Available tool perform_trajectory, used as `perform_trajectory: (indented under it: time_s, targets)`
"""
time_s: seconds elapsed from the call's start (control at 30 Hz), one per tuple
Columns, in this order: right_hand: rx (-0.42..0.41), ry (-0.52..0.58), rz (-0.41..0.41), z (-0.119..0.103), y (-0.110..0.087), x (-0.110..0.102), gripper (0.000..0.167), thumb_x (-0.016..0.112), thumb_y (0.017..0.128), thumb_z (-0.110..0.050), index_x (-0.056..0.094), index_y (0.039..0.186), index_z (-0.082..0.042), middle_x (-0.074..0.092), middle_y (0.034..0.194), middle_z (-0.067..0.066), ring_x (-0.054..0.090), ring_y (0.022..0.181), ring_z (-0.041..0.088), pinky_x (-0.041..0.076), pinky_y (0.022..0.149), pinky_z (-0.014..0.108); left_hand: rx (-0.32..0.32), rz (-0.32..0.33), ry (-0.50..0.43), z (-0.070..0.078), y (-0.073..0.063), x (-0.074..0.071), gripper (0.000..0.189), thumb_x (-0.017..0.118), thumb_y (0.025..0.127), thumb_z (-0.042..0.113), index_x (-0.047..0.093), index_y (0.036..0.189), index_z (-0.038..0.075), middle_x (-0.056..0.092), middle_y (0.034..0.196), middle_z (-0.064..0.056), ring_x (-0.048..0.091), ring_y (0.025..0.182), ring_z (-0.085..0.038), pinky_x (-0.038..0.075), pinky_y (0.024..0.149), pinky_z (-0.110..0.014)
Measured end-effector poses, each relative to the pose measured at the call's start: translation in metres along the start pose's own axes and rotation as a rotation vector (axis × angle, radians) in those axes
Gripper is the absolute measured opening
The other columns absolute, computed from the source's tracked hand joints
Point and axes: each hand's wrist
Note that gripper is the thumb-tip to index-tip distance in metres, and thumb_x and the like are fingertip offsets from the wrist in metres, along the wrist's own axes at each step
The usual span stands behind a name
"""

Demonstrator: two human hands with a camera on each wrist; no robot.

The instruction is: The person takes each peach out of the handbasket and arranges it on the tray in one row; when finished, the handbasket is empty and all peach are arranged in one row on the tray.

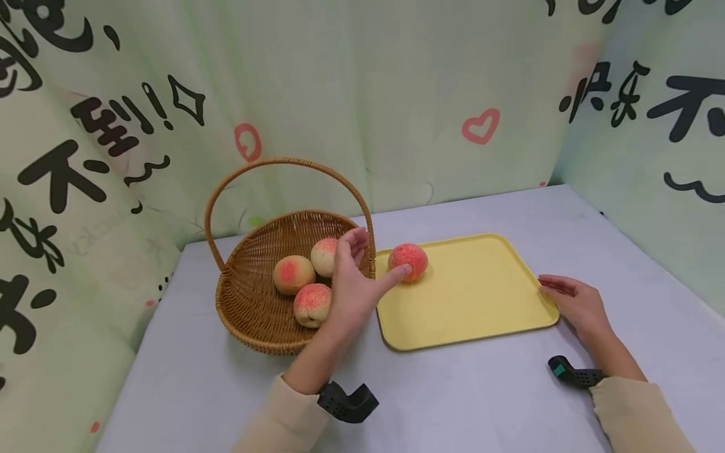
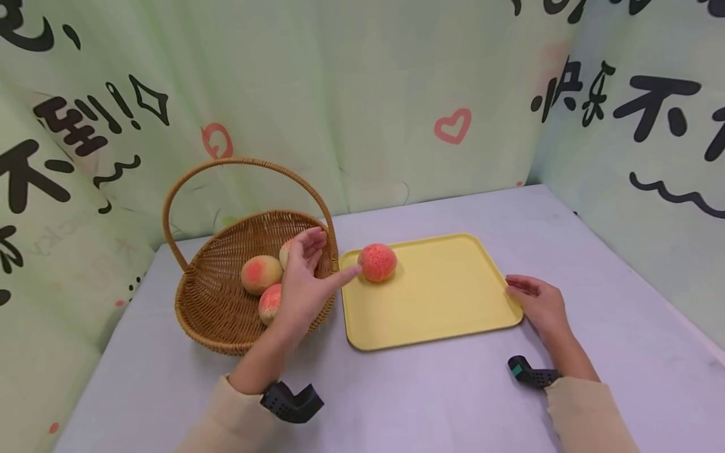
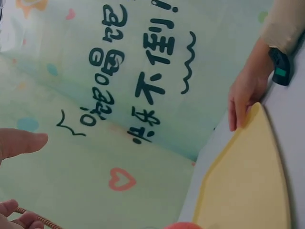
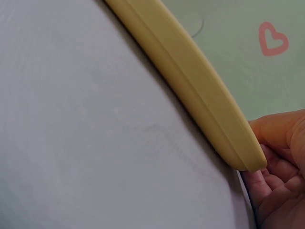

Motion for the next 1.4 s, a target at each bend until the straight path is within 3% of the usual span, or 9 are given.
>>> perform_trajectory:
  time_s: [0.17, 0.33, 0.6, 0.87, 1.03, 1.23, 1.4]
  targets:
    - [0.005, 0.000, 0.001, 0.001, 0.001, 0.001, 0.055, 0.054, 0.091, -0.037, 0.048, 0.131, 0.001, 0.049, 0.126, 0.021, 0.048, 0.095, 0.009, 0.043, 0.066, 0.009, -0.077, -0.026, -0.047, 0.006, 0.017, -0.021, 0.074, 0.078, 0.072, 0.010, 0.034, 0.130, 0.001, 0.041, 0.128, -0.009, 0.037, 0.124, -0.020, 0.028, 0.102, -0.027]
    - [-0.008, 0.000, 0.012, 0.001, 0.001, 0.001, 0.054, 0.055, 0.091, -0.035, 0.048, 0.130, 0.001, 0.050, 0.125, 0.021, 0.047, 0.092, 0.005, 0.043, 0.066, 0.009, -0.137, -0.042, -0.065, 0.008, 0.027, -0.032, 0.072, 0.077, 0.074, 0.013, 0.034, 0.131, 0.004, 0.041, 0.130, -0.006, 0.036, 0.125, -0.019, 0.027, 0.104, -0.033]
    - [-0.009, -0.002, 0.004, 0.001, 0.000, 0.000, 0.056, 0.054, 0.091, -0.038, 0.048, 0.131, 0.001, 0.049, 0.126, 0.022, 0.047, 0.093, 0.006, 0.043, 0.065, 0.008, -0.123, -0.012, -0.054, 0.009, 0.049, -0.046, 0.073, 0.076, 0.075, 0.011, 0.033, 0.134, 0.002, 0.040, 0.132, -0.006, 0.036, 0.124, -0.017, 0.028, 0.101, -0.023]
    - [-0.004, 0.013, 0.004, 0.001, 0.001, 0.001, 0.056, 0.055, 0.091, -0.036, 0.047, 0.130, 0.002, 0.048, 0.126, 0.022, 0.048, 0.092, 0.005, 0.043, 0.065, 0.008, -0.188, -0.016, -0.149, 0.007, 0.066, -0.071, 0.068, 0.073, 0.077, 0.007, 0.036, 0.133, 0.001, 0.042, 0.130, -0.009, 0.039, 0.122, -0.017, 0.029, 0.101, -0.025]
    - [-0.018, 0.016, 0.004, 0.001, 0.000, -0.001, 0.056, 0.055, 0.091, -0.036, 0.047, 0.130, 0.003, 0.048, 0.126, 0.022, 0.047, 0.090, 0.002, 0.043, 0.066, 0.008, -0.224, -0.062, -0.025, 0.006, 0.078, -0.083, 0.072, 0.074, 0.077, 0.014, 0.034, 0.136, 0.005, 0.041, 0.133, -0.007, 0.038, 0.123, -0.017, 0.031, 0.099, -0.024]
    - [-0.014, 0.026, 0.006, 0.002, -0.001, 0.000, 0.055, 0.056, 0.091, -0.035, 0.048, 0.130, 0.003, 0.050, 0.124, 0.020, 0.046, 0.087, -0.001, 0.043, 0.066, 0.008, -0.321, -0.231, 0.146, -0.016, 0.094, -0.095, 0.076, 0.074, 0.078, 0.018, 0.031, 0.139, 0.003, 0.037, 0.137, -0.012, 0.033, 0.127, -0.025, 0.029, 0.102, -0.034]
    - [-0.013, 0.027, 0.006, 0.001, 0.000, 0.000, 0.055, 0.056, 0.091, -0.035, 0.048, 0.130, 0.003, 0.049, 0.124, 0.020, 0.046, 0.088, -0.001, 0.043, 0.066, 0.008, -0.321, -0.316, 0.199, -0.028, 0.099, -0.102, 0.077, 0.073, 0.079, 0.019, 0.029, 0.139, 0.003, 0.035, 0.139, -0.013, 0.032, 0.127, -0.026, 0.029, 0.102, -0.037]
Point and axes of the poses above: each hand's wrist, its own y-axis towards the middle knuckle, its own x-axis out of the palm, z = x × y
